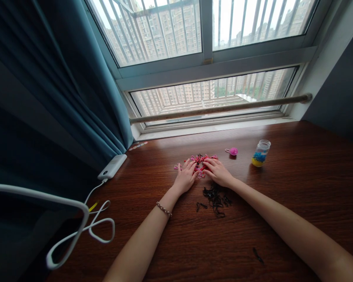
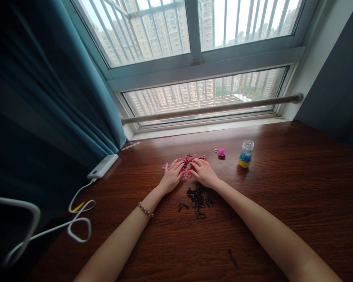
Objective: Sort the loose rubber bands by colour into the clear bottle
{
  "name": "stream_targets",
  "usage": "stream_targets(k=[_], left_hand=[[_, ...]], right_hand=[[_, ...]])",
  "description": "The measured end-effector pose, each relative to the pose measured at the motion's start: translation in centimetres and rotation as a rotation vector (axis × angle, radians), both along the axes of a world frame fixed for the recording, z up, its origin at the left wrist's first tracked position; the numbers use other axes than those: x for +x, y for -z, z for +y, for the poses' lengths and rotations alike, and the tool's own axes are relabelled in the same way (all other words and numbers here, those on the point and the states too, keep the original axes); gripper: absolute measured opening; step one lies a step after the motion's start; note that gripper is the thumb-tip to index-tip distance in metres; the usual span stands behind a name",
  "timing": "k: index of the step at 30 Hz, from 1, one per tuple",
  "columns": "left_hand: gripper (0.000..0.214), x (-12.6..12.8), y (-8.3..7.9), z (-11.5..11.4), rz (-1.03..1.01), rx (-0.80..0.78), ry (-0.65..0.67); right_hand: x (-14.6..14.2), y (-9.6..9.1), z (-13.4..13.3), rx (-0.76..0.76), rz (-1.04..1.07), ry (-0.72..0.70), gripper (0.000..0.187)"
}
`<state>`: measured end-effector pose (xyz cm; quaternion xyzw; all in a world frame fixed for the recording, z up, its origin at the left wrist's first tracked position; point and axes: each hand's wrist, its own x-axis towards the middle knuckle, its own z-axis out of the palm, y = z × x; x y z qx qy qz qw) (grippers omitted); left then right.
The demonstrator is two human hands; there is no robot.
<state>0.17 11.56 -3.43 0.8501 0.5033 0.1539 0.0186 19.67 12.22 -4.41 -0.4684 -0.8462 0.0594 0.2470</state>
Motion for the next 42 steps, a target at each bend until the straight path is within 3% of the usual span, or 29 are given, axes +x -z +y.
stream_targets(k=[9,15,19,22,25,28,35,39,42], left_hand=[[0.046,-0.1,-0.1,0.0,-0.096,0.035,-0.027],[0.028,-1.2,0.3,0.7,-0.507,0.169,-0.091],[0.017,-1.9,0.7,1.0,-0.740,0.116,-0.195],[0.016,-1.7,0.8,0.8,-0.832,0.046,-0.181],[0.018,-0.7,0.5,-0.1,-0.865,-0.008,-0.087],[0.020,0.7,-0.1,-1.7,-0.808,-0.067,0.105],[0.021,2.6,-1.4,-4.7,-0.366,0.075,0.578],[0.025,2.5,-1.5,-4.7,-0.283,0.133,0.616],[0.028,2.5,-1.2,-4.4,-0.277,0.148,0.617]], right_hand=[[0.1,-0.4,-0.4,0.021,-0.001,-0.042,0.046],[0.0,0.2,-0.1,0.008,-0.001,-0.031,0.044],[0.2,0.4,0.2,0.027,0.129,-0.019,0.038],[0.5,0.2,0.5,0.023,0.291,-0.009,0.035],[0.9,0.0,0.6,-0.011,0.460,0.017,0.038],[1.4,0.1,0.8,-0.041,0.582,0.087,0.041],[1.9,0.2,0.7,-0.015,0.703,0.251,0.042],[1.8,-0.1,0.5,0.062,0.665,0.299,0.042],[1.6,-0.2,0.4,0.083,0.585,0.243,0.040]])
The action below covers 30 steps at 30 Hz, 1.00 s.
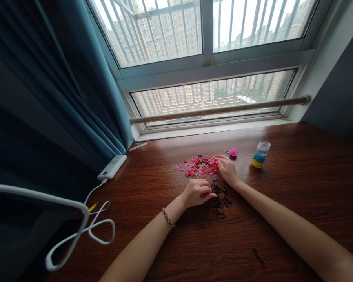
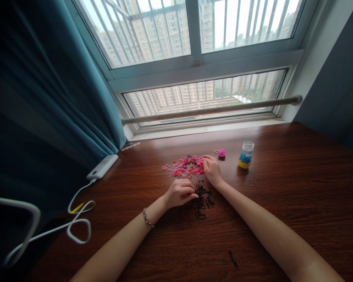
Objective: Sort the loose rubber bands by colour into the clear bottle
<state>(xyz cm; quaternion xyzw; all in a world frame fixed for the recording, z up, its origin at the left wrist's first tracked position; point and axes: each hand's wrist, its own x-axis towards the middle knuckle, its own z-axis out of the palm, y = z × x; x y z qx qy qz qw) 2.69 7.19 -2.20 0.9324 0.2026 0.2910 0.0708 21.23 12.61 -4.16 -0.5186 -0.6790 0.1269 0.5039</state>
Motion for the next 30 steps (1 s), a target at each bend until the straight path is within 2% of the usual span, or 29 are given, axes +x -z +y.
stream_targets(k=[4,6,13,19,22,27,30], left_hand=[[0.029,0.3,0.2,0.1,0.023,0.006,0.019],[0.027,0.4,0.3,0.0,0.034,0.002,0.028],[0.030,0.3,0.4,0.1,0.025,0.015,0.023],[0.028,0.1,0.5,0.3,-0.017,0.035,-0.039],[0.024,-0.3,0.3,0.6,-0.049,0.030,-0.135],[0.021,-1.0,0.2,1.6,-0.100,0.037,-0.431],[0.023,-1.3,0.4,2.3,-0.032,0.014,-0.572]], right_hand=[[-0.5,0.0,-0.2,0.024,-0.168,-0.170,0.036],[-0.6,0.2,-0.1,0.015,-0.247,-0.204,0.035],[-0.8,0.9,0.0,-0.031,-0.463,-0.185,0.034],[-1.1,0.6,-0.5,-0.028,-0.505,-0.165,0.032],[-1.2,0.7,-0.5,-0.043,-0.517,-0.148,0.030],[-1.3,0.9,-0.5,-0.096,-0.572,-0.126,0.030],[-1.4,0.9,-0.6,-0.122,-0.599,-0.128,0.032]])
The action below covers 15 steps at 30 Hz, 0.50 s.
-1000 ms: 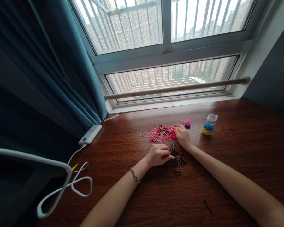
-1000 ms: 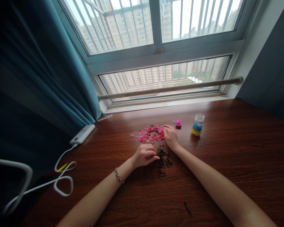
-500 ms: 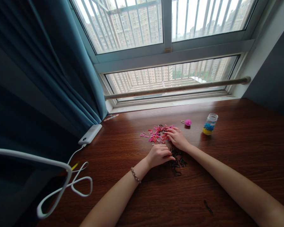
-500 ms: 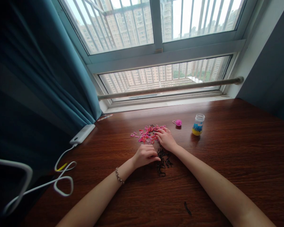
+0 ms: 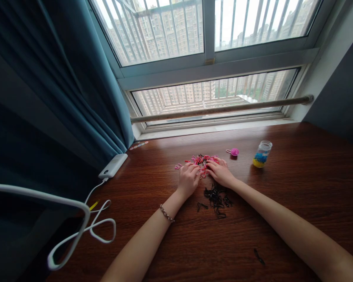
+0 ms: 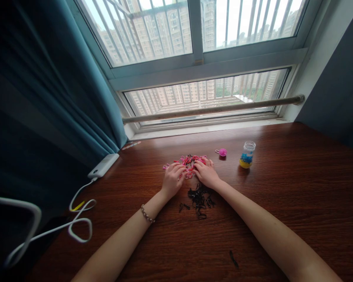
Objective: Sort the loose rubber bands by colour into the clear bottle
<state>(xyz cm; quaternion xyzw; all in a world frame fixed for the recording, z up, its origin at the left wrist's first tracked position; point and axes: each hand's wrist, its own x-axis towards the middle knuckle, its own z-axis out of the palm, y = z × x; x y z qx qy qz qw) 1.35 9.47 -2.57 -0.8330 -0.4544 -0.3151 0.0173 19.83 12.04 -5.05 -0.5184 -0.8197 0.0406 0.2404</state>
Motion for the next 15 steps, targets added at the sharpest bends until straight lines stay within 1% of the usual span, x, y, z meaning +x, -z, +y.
stream_targets(k=[2,5,8,11,15], left_hand=[[0.029,0.0,0.2,0.2,0.066,-0.057,-0.048],[0.037,0.1,0.6,0.4,0.151,-0.145,-0.064],[0.044,0.3,0.9,0.5,0.179,-0.204,-0.083],[0.046,0.3,1.1,0.6,0.170,-0.223,-0.103],[0.048,0.2,1.1,0.6,0.138,-0.209,-0.106]], right_hand=[[0.0,-0.1,0.0,-0.004,-0.004,-0.004,0.032],[0.0,-0.1,0.0,0.012,0.017,-0.018,0.032],[0.0,-0.1,0.1,0.029,0.051,-0.029,0.031],[0.1,0.1,0.2,0.026,0.088,-0.045,0.030],[0.4,0.2,0.4,0.052,0.154,-0.110,0.030]])
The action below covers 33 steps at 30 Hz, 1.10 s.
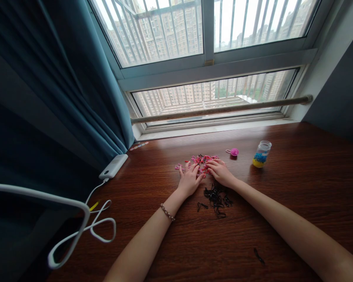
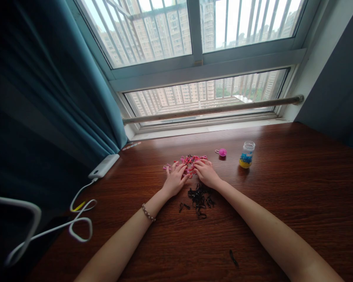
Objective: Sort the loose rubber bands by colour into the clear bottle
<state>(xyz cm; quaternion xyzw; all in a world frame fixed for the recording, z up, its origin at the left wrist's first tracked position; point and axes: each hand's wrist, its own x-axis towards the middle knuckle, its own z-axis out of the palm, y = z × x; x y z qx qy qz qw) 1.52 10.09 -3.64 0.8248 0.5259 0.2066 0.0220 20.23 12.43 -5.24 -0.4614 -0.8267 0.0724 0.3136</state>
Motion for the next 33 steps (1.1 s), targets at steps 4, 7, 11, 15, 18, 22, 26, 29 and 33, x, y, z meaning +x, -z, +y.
stream_targets(k=[4,7,11,15,18,22,26,29,33], left_hand=[[0.045,-0.1,-0.1,0.1,-0.030,0.011,-0.002],[0.043,-0.2,-0.1,0.1,-0.042,0.020,-0.009],[0.040,-0.2,-0.1,0.1,-0.050,0.043,-0.027],[0.039,-0.2,-0.1,0.1,-0.065,0.066,-0.059],[0.041,-0.3,-0.1,0.1,-0.078,0.076,-0.082],[0.042,-0.3,-0.2,0.1,-0.068,0.055,-0.067],[0.040,-0.1,-0.3,-0.1,-0.011,0.006,0.002],[0.039,0.0,-0.3,-0.2,0.011,-0.016,0.014],[0.038,0.0,-0.2,-0.1,-0.008,-0.009,0.015]], right_hand=[[0.4,0.0,0.4,0.042,0.123,-0.033,0.030],[0.6,-0.3,0.7,0.052,0.244,-0.034,0.031],[0.8,-0.7,0.6,0.025,0.392,-0.023,0.032],[0.8,-1.0,0.4,0.009,0.487,0.000,0.030],[0.9,-1.1,0.2,0.004,0.527,0.023,0.029],[1.1,-1.0,0.1,0.031,0.557,0.103,0.026],[1.2,-0.7,0.2,0.036,0.586,0.177,0.021],[1.4,-0.6,0.3,0.015,0.609,0.189,0.019],[1.4,-0.6,0.2,-0.049,0.660,0.205,0.019]])
